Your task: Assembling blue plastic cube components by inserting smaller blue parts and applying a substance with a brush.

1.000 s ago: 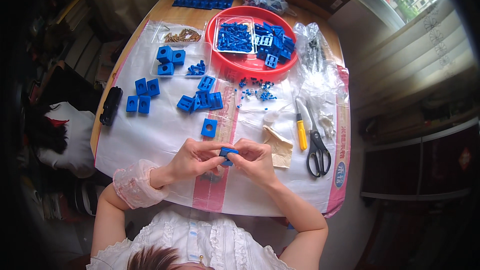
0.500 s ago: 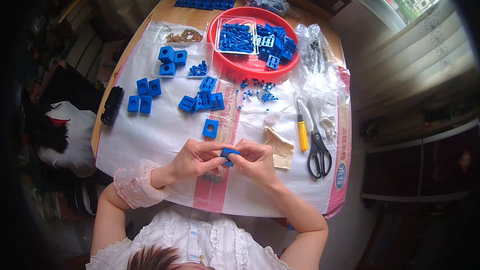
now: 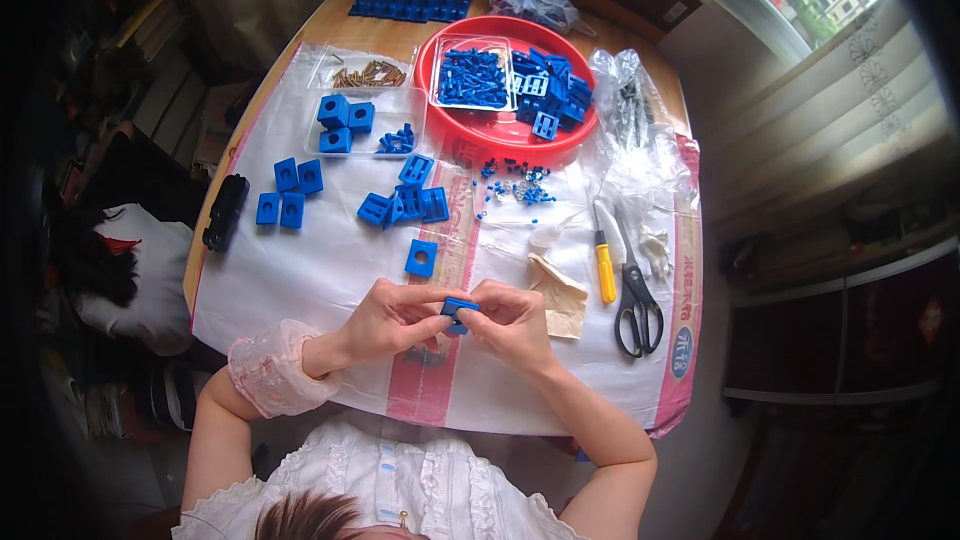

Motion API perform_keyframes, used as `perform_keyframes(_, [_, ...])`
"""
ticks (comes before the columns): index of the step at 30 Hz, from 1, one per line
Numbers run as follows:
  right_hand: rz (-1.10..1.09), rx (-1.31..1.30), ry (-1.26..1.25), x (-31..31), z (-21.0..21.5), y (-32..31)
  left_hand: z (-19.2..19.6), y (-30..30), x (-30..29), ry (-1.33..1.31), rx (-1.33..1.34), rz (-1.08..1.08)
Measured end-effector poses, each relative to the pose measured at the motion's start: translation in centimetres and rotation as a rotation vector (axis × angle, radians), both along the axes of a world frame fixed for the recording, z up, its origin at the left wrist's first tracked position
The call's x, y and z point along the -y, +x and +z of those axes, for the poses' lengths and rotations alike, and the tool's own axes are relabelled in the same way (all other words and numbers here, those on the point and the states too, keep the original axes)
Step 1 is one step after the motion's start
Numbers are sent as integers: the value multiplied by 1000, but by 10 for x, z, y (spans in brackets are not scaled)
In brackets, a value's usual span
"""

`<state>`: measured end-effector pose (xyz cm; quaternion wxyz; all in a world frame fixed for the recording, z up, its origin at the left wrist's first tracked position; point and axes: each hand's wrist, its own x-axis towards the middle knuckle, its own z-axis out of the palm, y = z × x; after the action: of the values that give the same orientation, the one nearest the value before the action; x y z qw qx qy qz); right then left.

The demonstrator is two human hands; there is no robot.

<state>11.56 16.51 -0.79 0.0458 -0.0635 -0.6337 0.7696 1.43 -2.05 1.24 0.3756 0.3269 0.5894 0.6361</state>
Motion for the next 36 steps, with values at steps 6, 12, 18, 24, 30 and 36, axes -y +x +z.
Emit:
perform_keyframes(6, [-1, 7, -10, 1, 2, 0, 0, 0, 0, 6, 12, -3])
perform_keyframes(12, [9, -1, -10, 0, 2, 0, -1, 1, 0, 18, 11, -1])
perform_keyframes(18, [-2, 72, -43, 1, 2, -2, 6, -2, 1, -37, -90, 26])
perform_keyframes(24, [-57, 73, -104, 3, 0, -4, 39, -14, 21, -173, -405, 150])
perform_keyframes(30, [-64, 90, -154, 1, -4, -6, 68, -35, 82, -560, -814, 545])
perform_keyframes(36, [-54, 95, -129, 0, -3, -5, 44, -59, 138, -930, -798, 726])
